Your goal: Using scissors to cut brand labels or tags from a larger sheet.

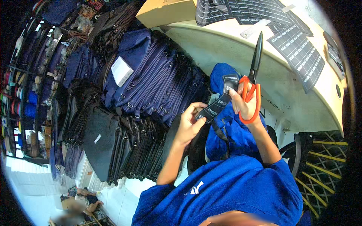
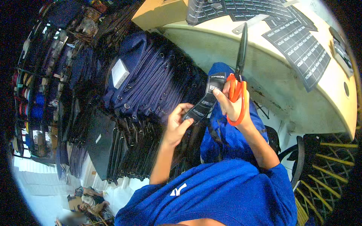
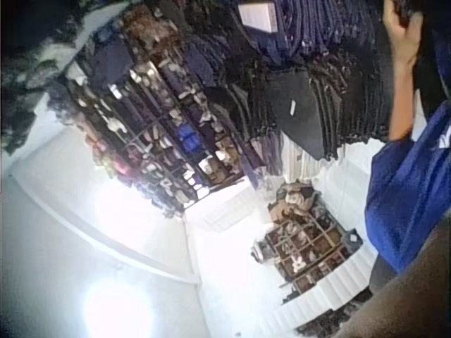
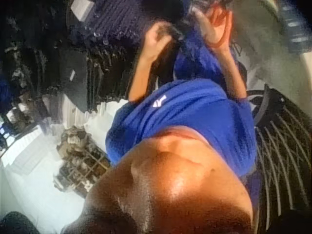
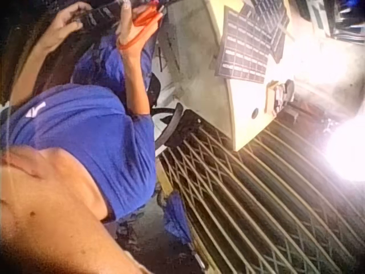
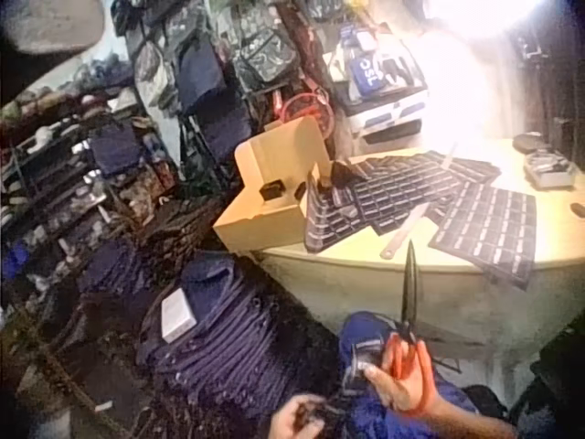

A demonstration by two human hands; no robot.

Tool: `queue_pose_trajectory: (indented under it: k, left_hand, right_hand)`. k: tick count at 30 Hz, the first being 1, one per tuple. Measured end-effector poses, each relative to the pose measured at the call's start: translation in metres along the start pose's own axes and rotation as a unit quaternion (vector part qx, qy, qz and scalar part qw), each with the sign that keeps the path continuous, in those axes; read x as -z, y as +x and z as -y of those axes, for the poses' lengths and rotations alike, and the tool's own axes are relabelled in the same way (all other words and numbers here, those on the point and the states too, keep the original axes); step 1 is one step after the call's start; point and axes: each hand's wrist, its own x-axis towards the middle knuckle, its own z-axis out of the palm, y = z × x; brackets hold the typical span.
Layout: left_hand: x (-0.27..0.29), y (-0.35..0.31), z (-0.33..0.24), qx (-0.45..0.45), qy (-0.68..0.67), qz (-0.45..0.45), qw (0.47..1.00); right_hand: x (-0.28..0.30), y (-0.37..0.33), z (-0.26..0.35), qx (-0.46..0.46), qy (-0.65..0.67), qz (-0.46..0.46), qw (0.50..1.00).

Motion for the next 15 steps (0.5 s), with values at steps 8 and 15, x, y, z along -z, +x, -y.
queue_pose_trajectory:
  k: [8, 15]
  left_hand:
    - [0.026, -0.001, -0.054, -0.146, 0.061, 0.099, 0.982]
    - [0.011, -0.014, -0.062, -0.187, 0.037, 0.040, 0.981]
  right_hand:
    - [-0.033, -0.020, 0.026, 0.062, -0.135, 0.116, 0.982]
    - [-0.051, -0.046, 0.044, 0.133, -0.207, 0.213, 0.946]
